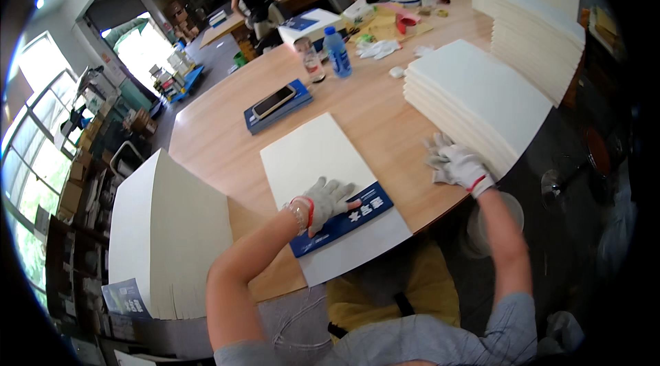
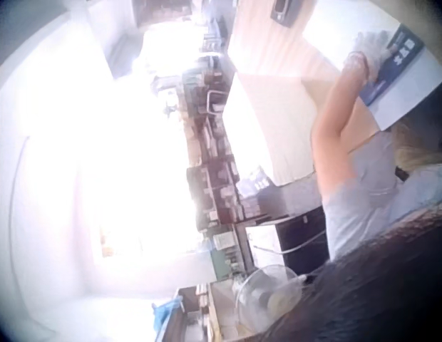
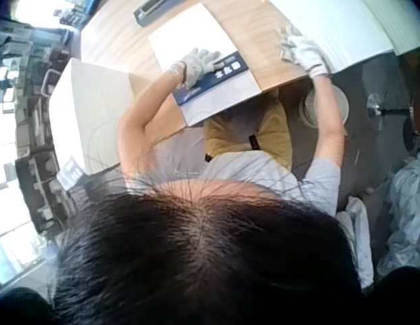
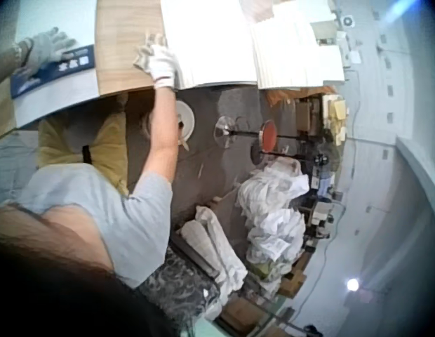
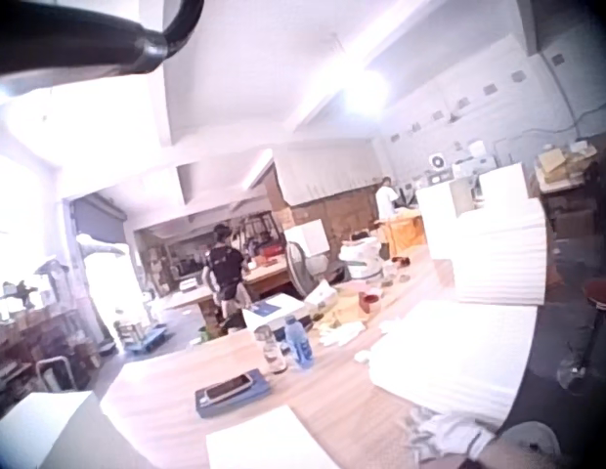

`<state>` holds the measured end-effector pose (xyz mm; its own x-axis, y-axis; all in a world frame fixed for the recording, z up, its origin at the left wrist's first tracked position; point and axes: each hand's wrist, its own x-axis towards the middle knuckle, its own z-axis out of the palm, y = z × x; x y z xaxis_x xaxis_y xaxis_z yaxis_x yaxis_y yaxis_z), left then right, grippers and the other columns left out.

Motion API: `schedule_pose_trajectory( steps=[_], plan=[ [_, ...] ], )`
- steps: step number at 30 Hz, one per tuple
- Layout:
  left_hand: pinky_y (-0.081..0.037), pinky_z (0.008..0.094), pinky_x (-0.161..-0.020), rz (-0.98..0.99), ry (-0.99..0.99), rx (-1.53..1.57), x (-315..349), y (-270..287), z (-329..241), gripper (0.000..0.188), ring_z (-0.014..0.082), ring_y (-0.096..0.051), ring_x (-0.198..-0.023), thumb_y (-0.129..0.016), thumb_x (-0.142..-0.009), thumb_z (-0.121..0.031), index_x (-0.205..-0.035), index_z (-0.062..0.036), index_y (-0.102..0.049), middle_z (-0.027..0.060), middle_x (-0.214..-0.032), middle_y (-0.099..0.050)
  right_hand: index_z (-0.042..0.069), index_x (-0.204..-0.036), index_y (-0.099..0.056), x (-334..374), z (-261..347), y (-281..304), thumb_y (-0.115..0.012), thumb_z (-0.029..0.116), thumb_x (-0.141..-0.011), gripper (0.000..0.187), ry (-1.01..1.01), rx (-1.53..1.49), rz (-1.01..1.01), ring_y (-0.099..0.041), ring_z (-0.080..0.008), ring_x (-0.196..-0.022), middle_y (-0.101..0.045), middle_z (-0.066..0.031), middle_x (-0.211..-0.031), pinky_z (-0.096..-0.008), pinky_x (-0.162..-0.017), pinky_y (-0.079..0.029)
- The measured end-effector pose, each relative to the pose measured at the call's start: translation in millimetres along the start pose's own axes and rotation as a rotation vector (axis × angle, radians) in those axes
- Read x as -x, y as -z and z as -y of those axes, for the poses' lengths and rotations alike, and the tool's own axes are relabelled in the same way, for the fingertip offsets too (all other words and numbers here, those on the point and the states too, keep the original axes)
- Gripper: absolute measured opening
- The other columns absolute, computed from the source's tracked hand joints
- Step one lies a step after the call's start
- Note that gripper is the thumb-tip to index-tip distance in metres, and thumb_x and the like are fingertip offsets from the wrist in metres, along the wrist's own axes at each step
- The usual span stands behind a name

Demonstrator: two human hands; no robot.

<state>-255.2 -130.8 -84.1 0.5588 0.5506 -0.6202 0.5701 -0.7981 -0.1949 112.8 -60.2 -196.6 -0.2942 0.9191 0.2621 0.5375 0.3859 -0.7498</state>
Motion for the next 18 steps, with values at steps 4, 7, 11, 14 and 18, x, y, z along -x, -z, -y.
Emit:
schedule_pose_trajectory(
  steps=[4,7,11,14,18],
  plan=[
    [-0.027,0.0416,-0.113,0.003,-0.014,0.029,5,-9,4,0.122,0.0313,-0.029,-0.139,-0.092,-0.048,-0.026,-0.151,-0.0336,-0.027,0.0096,-0.158,-0.020,0.006,-0.087,-0.071,-4,70,-55,-0.062,0.005,-0.078,0.013,0.374,-0.249,0.316,-0.066,-0.0311,-0.082,-0.069,-0.0144,-0.088,-0.0388,-0.075,-0.053],
    [-0.029,0.0402,-0.113,-0.044,0.012,0.080,3,-22,3,0.120,0.0312,-0.030,-0.139,-0.091,-0.049,-0.024,-0.150,-0.0365,-0.028,0.0087,-0.158,-0.020,0.012,-0.108,-0.067,15,148,-154,-0.066,0.023,-0.081,0.029,0.936,0.206,0.384,-0.066,-0.0301,-0.078,-0.067,-0.0097,-0.091,-0.0404,-0.071,-0.053],
    [-0.032,0.0388,-0.111,-0.050,-0.023,0.074,-1,-15,10,0.120,0.0312,-0.031,-0.138,-0.092,-0.046,-0.021,-0.149,-0.0382,-0.031,0.0085,-0.157,-0.021,0.009,-0.092,-0.066,37,228,-238,-0.064,0.027,-0.079,0.022,0.988,0.109,0.459,-0.065,-0.0218,-0.084,-0.064,-0.0050,-0.089,-0.0355,-0.064,-0.054],
    [-0.033,0.0393,-0.110,-0.021,-0.029,0.100,0,-7,9,0.120,0.0319,-0.032,-0.137,-0.092,-0.043,-0.021,-0.147,-0.0367,-0.035,0.0093,-0.155,-0.024,0.010,-0.087,-0.067,49,244,-278,-0.061,0.021,-0.080,0.014,0.847,0.173,0.511,-0.064,-0.0214,-0.085,-0.064,-0.0037,-0.088,-0.0344,-0.062,-0.055],
    [-0.035,0.0418,-0.108,-0.046,-0.014,0.092,1,-8,7,0.119,0.0331,-0.032,-0.136,-0.092,-0.041,-0.021,-0.146,-0.0351,-0.037,0.0111,-0.153,-0.027,0.011,-0.087,-0.068,52,238,-282,-0.058,0.019,-0.083,0.013,0.918,0.175,0.404,-0.064,-0.0207,-0.075,-0.063,-0.0044,-0.085,-0.0328,-0.056,-0.054]
  ],
)
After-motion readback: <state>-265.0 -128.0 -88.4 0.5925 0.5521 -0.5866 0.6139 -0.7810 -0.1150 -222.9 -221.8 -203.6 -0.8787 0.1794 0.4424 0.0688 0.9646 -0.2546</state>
